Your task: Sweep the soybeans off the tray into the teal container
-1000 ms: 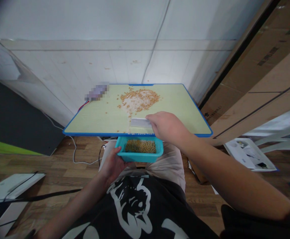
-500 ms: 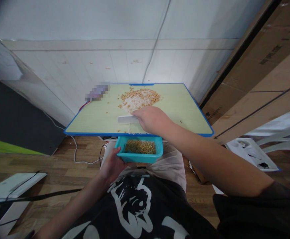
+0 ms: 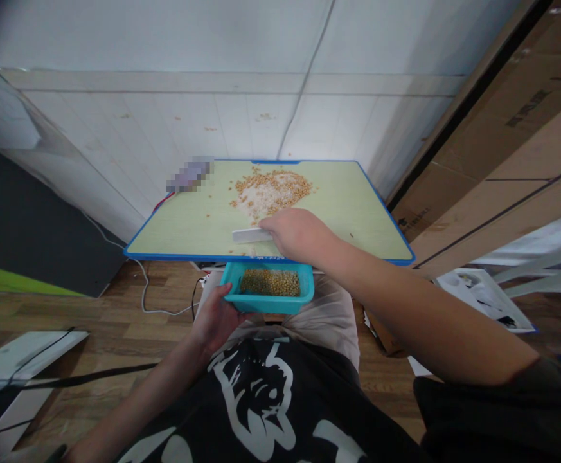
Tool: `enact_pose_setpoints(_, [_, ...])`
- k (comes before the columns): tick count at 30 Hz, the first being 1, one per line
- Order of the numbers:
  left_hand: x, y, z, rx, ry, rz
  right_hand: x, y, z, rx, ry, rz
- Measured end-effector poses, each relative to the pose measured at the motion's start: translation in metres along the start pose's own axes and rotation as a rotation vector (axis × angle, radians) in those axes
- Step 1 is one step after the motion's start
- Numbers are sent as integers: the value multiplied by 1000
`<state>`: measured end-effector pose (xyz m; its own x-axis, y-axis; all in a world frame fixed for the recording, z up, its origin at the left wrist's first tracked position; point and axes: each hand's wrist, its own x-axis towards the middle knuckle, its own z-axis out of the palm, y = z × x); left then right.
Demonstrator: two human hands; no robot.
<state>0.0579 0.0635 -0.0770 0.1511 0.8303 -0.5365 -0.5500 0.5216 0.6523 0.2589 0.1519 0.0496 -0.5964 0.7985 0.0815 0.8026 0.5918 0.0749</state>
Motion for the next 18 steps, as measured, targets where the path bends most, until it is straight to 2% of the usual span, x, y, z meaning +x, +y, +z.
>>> enact_pose_setpoints(12, [3,-3,-5,21,-45,21,-21,-2,-1,29,22,-36])
enact_pose_setpoints(18, [2,-2,-3,30,-19,19,-31,1,1,31,73,-63])
